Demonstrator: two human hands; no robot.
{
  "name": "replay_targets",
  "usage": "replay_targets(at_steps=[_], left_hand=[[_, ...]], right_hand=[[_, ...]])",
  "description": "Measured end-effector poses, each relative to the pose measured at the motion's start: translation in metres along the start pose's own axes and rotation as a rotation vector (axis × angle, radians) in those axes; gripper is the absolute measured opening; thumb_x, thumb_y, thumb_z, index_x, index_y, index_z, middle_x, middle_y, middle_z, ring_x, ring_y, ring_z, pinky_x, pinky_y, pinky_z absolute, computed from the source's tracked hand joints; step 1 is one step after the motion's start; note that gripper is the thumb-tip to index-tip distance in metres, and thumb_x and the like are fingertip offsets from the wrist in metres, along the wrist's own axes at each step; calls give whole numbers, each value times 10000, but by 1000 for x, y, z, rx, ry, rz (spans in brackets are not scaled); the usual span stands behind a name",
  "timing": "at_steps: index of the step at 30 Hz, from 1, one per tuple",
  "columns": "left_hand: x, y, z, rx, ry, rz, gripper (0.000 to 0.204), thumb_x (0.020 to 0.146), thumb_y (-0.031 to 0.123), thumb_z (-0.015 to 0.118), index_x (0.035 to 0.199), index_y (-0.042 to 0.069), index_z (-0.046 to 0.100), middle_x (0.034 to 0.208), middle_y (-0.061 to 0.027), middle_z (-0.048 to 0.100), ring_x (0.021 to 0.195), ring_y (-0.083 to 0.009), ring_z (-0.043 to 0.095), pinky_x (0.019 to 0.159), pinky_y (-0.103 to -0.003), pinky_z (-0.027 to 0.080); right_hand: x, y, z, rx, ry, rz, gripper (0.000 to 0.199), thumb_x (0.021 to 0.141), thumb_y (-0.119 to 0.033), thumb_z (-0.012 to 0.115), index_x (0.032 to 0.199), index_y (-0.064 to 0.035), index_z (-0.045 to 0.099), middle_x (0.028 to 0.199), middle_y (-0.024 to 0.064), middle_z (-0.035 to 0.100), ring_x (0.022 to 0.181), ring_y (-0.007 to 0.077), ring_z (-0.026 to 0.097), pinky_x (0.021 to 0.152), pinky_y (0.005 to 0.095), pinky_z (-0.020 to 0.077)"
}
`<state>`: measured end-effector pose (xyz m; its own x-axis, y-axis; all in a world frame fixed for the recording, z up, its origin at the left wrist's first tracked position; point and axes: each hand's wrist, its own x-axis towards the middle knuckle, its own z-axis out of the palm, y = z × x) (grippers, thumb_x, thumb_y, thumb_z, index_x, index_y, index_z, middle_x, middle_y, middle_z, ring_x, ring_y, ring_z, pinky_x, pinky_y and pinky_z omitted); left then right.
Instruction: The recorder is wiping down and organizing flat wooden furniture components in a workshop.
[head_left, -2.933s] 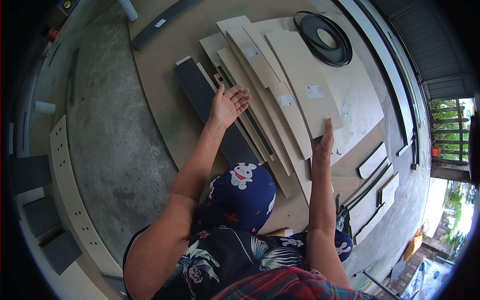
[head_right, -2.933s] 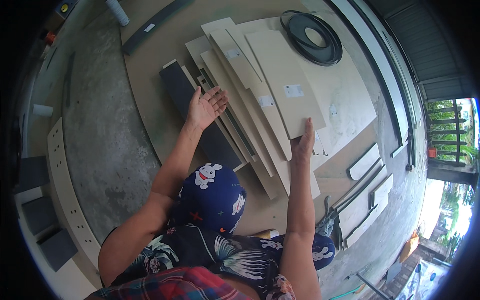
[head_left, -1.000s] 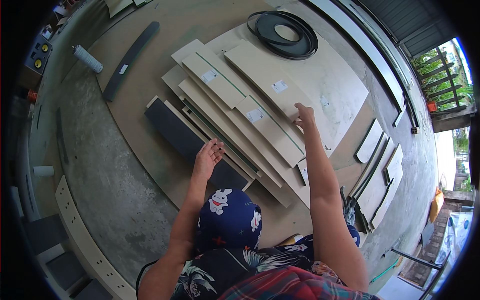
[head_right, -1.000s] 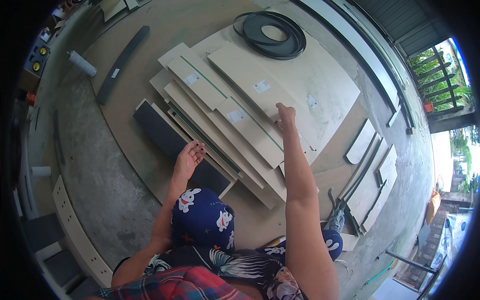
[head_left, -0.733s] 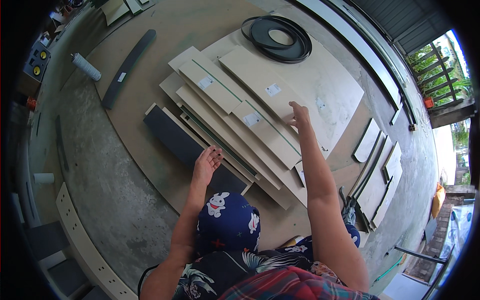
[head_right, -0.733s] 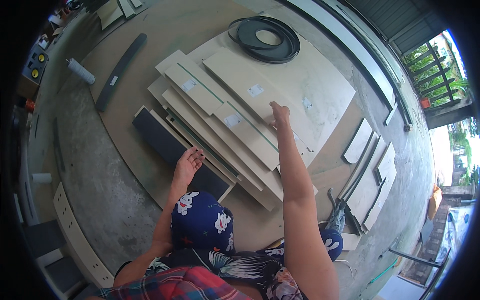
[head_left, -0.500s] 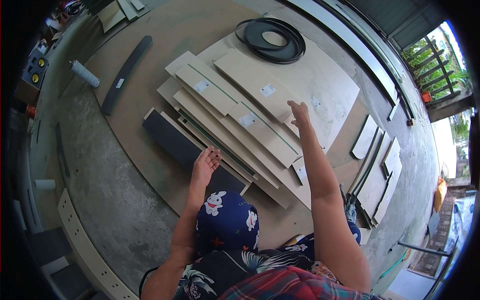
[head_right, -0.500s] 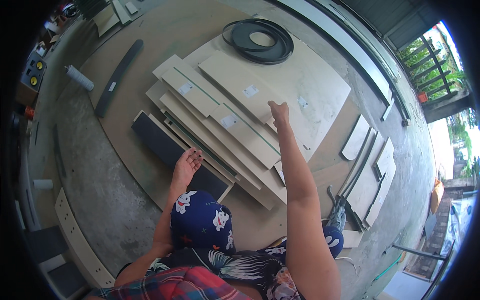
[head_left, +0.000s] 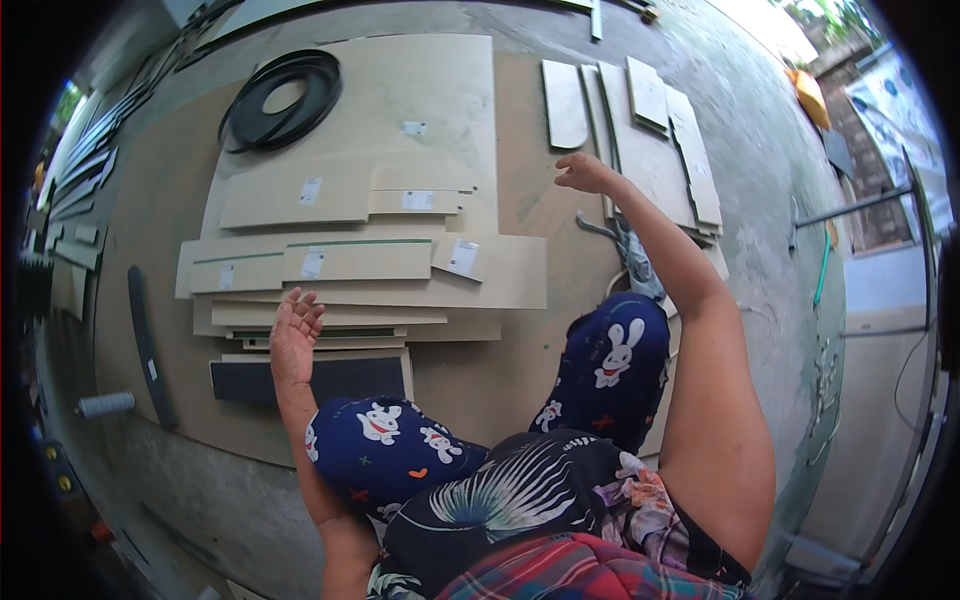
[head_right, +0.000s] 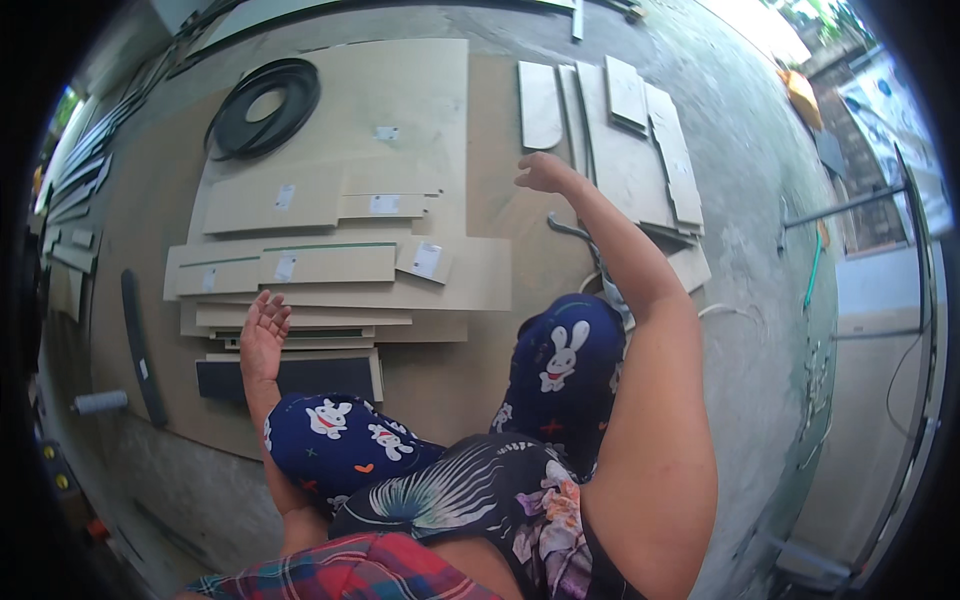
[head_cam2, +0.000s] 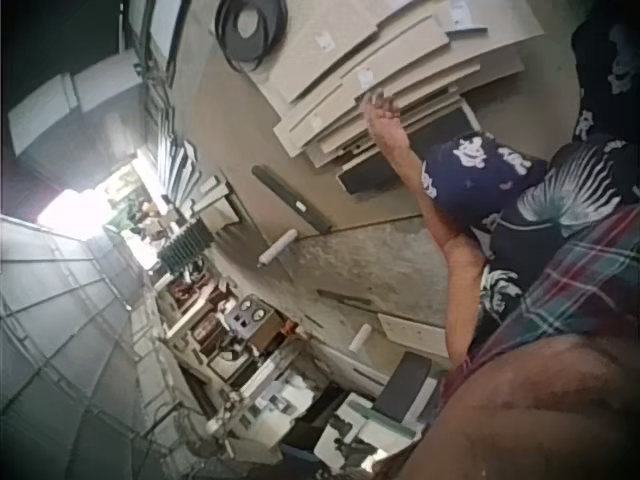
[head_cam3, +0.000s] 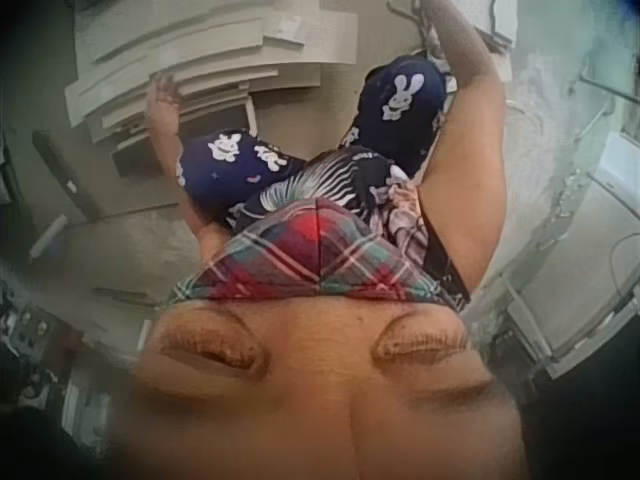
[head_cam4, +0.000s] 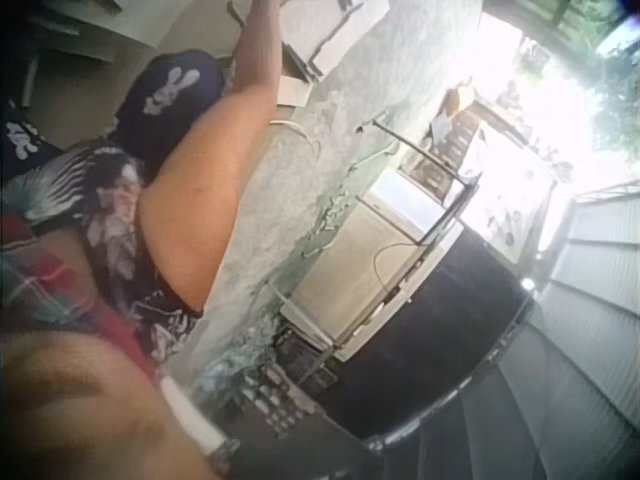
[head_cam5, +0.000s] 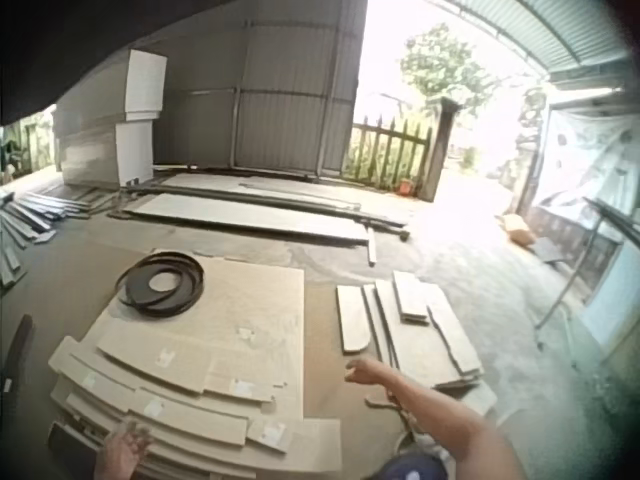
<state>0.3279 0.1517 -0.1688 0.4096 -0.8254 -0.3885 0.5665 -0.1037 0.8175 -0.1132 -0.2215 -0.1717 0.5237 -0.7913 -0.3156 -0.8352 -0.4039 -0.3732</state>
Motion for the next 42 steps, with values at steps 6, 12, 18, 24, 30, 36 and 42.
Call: replay_targets(at_steps=[6,12,18,24,30,36,42], left_hand=[[17,42,88,363,-326,-83,455,935,291,519,1303,37,437,1166,-115,587,952,-155,606,790,-238,477],[22,56,198,688,-507,-127,435,923,279,540,1278,38,470,1141,-108,604,930,-122,612,789,-228,472],[23,19,290,1037,-680,-209,442,906,295,562,1271,58,485,1140,-73,605,953,-122,603,814,-233,450],[0,-36,342,1246,-870,-241,444,911,317,552,1263,55,490,1131,-79,606,957,-146,598,837,-281,435],[-4,-99,352,1305,-978,-423,429,912,311,547,1265,74,494,1158,-83,591,978,-152,584,860,-297,427],[-10,-191,376,1188,-1078,-472,419,909,267,553,1261,50,492,1185,-87,574,966,-155,579,844,-294,448],[0,-299,383,1101,-1151,-40,478,845,195,624,1259,6,480,1227,-136,557,1043,-178,550,882,-301,453]], right_hand=[[-166,183,56,83,228,421,455,724,-287,677,1050,29,641,1018,194,660,999,314,622,886,341,475],[-288,236,147,281,528,842,625,712,-381,703,1157,41,581,1103,228,617,1013,343,601,917,381,460],[-250,159,179,329,697,771,874,672,-455,735,1311,41,403,1264,278,474,1178,376,474,968,415,416],[-193,92,162,863,730,510,829,668,-362,759,1311,24,405,1167,263,566,1047,362,585,906,397,449],[-184,51,151,946,734,143,663,743,-314,730,1263,9,477,1156,225,584,966,295,627,831,368,492],[-262,168,223,1131,1043,763,331,846,-216,625,1100,-21,542,923,80,620,814,145,624,618,268,516],[-323,143,272,1763,824,961,143,875,-166,503,980,-76,540,763,41,590,619,124,572,471,265,474]])
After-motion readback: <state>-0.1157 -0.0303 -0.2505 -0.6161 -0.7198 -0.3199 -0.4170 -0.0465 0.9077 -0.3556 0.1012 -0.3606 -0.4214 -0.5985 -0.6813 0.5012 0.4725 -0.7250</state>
